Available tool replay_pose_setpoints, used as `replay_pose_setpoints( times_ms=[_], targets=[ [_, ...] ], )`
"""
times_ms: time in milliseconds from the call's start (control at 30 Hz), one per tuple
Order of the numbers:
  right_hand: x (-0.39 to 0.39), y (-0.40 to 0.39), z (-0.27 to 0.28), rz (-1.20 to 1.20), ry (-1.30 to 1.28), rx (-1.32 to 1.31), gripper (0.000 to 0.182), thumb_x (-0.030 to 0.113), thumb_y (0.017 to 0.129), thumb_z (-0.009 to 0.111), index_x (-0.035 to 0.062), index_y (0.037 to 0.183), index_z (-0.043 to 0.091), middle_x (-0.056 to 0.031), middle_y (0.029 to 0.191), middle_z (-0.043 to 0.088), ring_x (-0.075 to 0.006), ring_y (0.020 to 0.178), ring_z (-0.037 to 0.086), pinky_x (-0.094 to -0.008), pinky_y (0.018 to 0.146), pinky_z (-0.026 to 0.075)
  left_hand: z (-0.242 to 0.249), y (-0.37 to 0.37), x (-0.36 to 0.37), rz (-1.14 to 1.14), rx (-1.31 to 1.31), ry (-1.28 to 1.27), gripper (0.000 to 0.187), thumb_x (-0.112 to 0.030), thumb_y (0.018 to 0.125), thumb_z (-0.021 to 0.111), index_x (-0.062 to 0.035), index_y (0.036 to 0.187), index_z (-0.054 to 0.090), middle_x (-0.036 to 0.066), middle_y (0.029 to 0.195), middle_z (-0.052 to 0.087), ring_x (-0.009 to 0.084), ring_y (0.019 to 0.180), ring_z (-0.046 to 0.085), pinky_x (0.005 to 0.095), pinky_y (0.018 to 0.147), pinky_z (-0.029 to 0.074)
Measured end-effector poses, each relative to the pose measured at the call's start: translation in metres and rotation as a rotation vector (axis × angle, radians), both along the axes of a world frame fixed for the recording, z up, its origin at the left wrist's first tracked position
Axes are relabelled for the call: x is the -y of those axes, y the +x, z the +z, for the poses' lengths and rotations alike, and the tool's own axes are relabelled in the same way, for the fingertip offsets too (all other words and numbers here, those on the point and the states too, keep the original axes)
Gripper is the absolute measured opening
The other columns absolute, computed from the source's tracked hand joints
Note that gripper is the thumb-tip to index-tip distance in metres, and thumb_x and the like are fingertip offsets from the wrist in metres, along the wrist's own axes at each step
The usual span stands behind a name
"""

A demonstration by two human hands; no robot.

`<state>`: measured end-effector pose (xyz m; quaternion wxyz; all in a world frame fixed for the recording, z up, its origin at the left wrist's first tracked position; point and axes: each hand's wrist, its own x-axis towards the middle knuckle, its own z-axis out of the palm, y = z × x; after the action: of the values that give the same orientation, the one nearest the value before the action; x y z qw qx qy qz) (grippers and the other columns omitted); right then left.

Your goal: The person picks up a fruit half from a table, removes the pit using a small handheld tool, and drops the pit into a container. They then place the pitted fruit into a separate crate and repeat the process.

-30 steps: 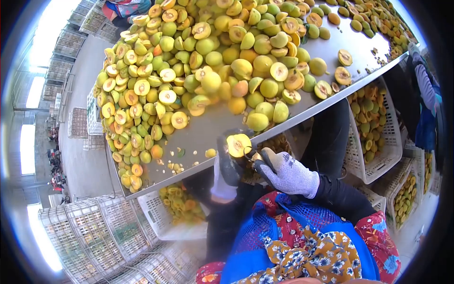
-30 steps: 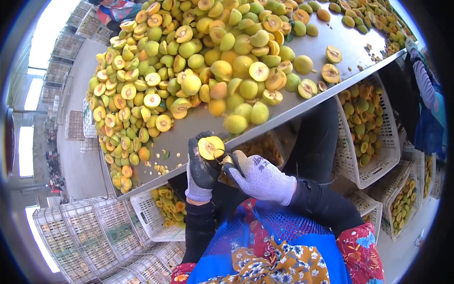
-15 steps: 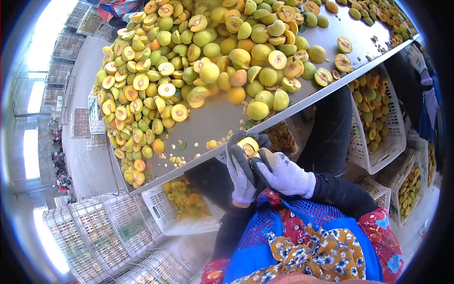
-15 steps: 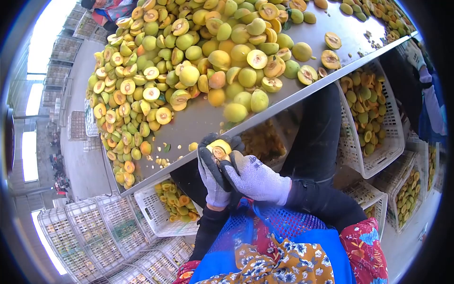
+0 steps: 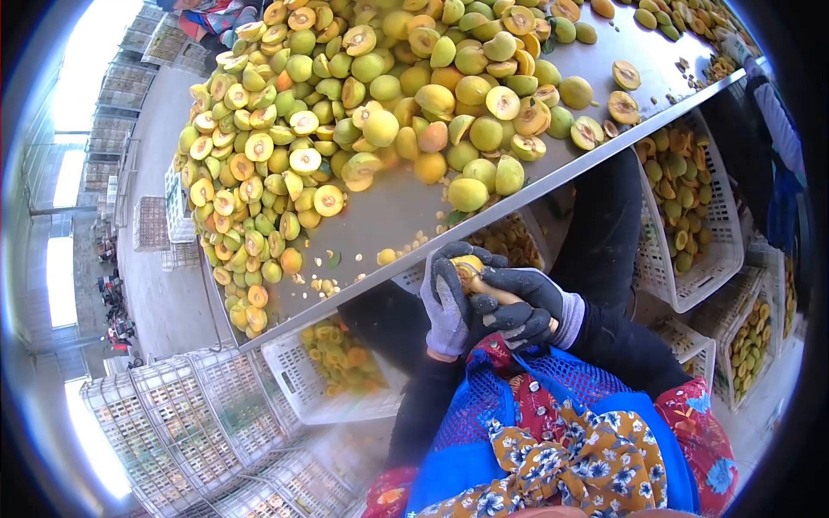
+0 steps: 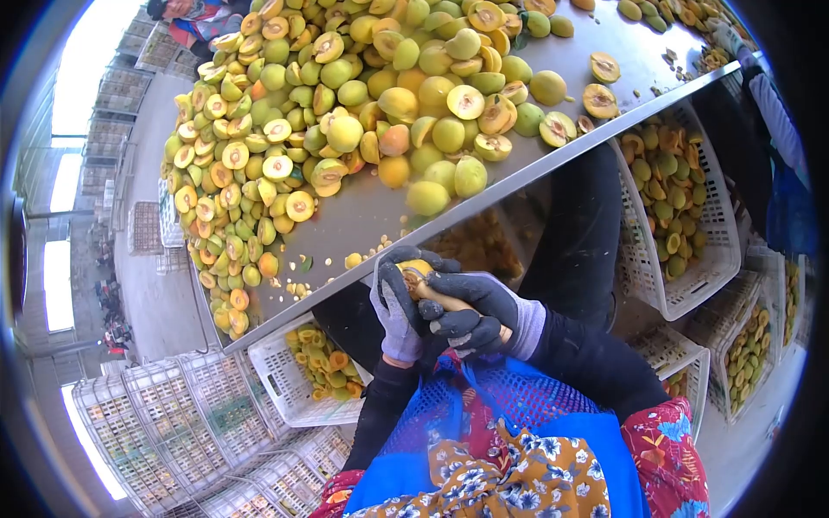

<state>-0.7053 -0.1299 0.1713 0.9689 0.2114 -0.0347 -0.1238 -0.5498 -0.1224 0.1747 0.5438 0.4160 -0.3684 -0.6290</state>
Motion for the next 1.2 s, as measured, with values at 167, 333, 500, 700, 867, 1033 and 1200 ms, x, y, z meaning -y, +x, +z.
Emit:
replay_pose_setpoints(
  times_ms=[167,333,500,700,867,1033,1200],
  targets=[
    [-0.004,-0.002,0.03,-0.067,-0.321,-0.646,0.037,0.038,0.101,0.05,0.0014,0.098,0.053,-0.0018,0.059,0.044,-0.004,0.037,0.034,-0.0168,0.028,0.027,-0.005,-0.002,-0.001,-0.01,0.078,0.059,0.044,-0.04,0.106,0.036,0.0004,0.114,0.051,0.016,0.1,0.063,0.026,0.093,0.066,0.0374,0.085,0.054],
    [-0.009,-0.003,-0.004,-0.034,0.106,0.163,0.034,0.039,0.102,0.048,0.0054,0.098,0.054,-0.0002,0.062,0.046,-0.004,0.037,0.036,-0.0181,0.028,0.027,0.004,-0.001,-0.001,-0.002,0.253,-0.108,0.04,-0.034,0.106,0.037,0.0011,0.111,0.054,0.015,0.097,0.065,0.0239,0.09,0.067,0.0356,0.084,0.053],
    [-0.011,-0.009,0.022,-0.038,-0.164,-0.572,0.041,0.044,0.1,0.05,0.0037,0.092,0.054,-0.0003,0.056,0.05,-0.0062,0.037,0.043,-0.0209,0.035,0.037,0.007,0.007,0.002,-0.017,0.604,-0.285,0.028,-0.017,0.102,0.039,0.0016,0.112,0.056,0.014,0.095,0.067,0.0234,0.091,0.067,0.0355,0.083,0.052],
    [-0.012,-0.018,-0.007,0.058,-0.017,-0.151,0.038,0.042,0.099,0.051,0.0041,0.098,0.053,-0.0024,0.061,0.05,-0.0104,0.039,0.044,-0.0217,0.034,0.037,-0.01,0.005,-0.015,0.007,0.513,-0.229,0.027,-0.011,0.102,0.039,0.0013,0.119,0.056,0.016,0.098,0.067,0.0261,0.093,0.067,0.034,0.085,0.051],
    [-0.022,-0.011,-0.015,-0.034,0.18,-0.252,0.038,0.042,0.1,0.048,0.004,0.097,0.051,-0.0005,0.058,0.044,-0.0076,0.034,0.036,-0.0189,0.03,0.031,-0.006,0.016,-0.004,-0.167,0.433,-0.227,0.031,-0.019,0.101,0.043,0.0022,0.12,0.055,0.015,0.103,0.065,0.0203,0.093,0.063,0.0328,0.086,0.05],
    [-0.014,-0.016,-0.015,0.026,0.119,-0.214,0.036,0.039,0.1,0.049,0.0036,0.097,0.051,-0.0002,0.056,0.043,-0.0064,0.033,0.034,-0.0195,0.029,0.029,-0.02,0.016,-0.002,-0.18,0.345,-0.073,0.035,-0.026,0.103,0.045,0.0034,0.118,0.055,0.014,0.104,0.063,0.0178,0.093,0.062,0.0316,0.085,0.05],
    [-0.004,-0.012,-0.008,0.08,0.251,-0.056,0.037,0.041,0.1,0.049,0.0037,0.098,0.052,0.0,0.054,0.042,-0.005,0.034,0.034,-0.019,0.029,0.028,-0.006,0.016,0.002,-0.188,0.31,-0.008,0.036,-0.027,0.107,0.036,0.0005,0.106,0.06,0.008,0.094,0.064,0.0129,0.088,0.059,0.0286,0.085,0.047]
  ],
)
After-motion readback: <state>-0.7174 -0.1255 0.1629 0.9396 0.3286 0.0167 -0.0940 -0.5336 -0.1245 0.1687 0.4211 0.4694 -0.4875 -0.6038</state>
